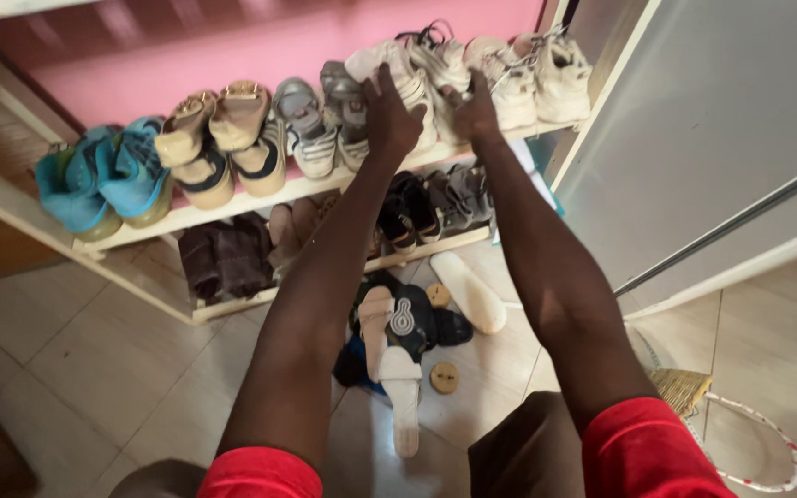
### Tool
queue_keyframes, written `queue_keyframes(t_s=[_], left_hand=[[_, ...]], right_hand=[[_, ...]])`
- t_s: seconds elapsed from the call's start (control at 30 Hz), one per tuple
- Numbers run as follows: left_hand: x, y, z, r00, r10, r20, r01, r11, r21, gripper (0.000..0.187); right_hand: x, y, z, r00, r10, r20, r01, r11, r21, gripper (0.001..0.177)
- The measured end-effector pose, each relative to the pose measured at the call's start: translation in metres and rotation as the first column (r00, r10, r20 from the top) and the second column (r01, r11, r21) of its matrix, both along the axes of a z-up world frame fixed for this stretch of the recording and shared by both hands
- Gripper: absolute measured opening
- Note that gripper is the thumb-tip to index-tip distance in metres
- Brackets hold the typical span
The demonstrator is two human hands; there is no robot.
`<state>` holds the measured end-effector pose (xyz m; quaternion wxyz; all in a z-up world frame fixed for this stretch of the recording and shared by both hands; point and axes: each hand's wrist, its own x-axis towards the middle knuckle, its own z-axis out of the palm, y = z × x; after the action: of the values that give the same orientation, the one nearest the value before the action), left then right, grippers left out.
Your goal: The person sits on the floor and wipes several pairs of shoes and sandals with a blue cloth. They handle black sandals, white sneakers, and white slides, wiping each item before placing them back on the shoe rack.
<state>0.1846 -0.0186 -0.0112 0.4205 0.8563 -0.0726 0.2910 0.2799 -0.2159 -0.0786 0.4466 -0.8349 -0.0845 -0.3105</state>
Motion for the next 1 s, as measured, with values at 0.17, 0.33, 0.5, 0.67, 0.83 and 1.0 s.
queue_keyframes(t_s=[0.17,0.33,0.5,0.67,0.83,1.0], left_hand=[[-0.059,0.005,-0.003,0.961,0.015,0.276,-0.045,0.994,0.103,0.074],[-0.144,0.013,-0.054,0.984,-0.113,0.139,0.125,0.989,-0.082,0.040],[-0.206,0.049,-0.259,0.968,0.110,-0.224,-0.197,0.889,-0.414,0.028],[-0.287,0.060,-0.428,0.779,0.359,-0.513,-0.441,0.897,-0.042,0.040],[-0.304,0.060,-0.462,0.802,0.348,-0.486,-0.440,0.894,-0.086,0.055],[-0.297,0.070,-0.458,0.648,0.006,-0.762,-0.264,0.940,-0.216,0.053]], right_hand=[[-0.074,0.004,-0.009,0.939,-0.007,0.345,-0.085,0.964,0.252,0.056],[-0.190,0.039,-0.058,0.989,-0.125,0.078,0.076,0.888,0.453,0.043],[-0.301,0.074,-0.234,0.896,-0.145,-0.421,0.346,0.821,0.454,0.036],[-0.448,0.145,-0.333,0.604,-0.389,-0.696,0.457,0.884,-0.098,0.036],[-0.496,0.185,-0.307,0.454,-0.399,-0.797,0.434,0.880,-0.193,0.099],[-0.508,0.183,-0.321,0.476,-0.421,-0.772,0.364,0.893,-0.263,0.111]])
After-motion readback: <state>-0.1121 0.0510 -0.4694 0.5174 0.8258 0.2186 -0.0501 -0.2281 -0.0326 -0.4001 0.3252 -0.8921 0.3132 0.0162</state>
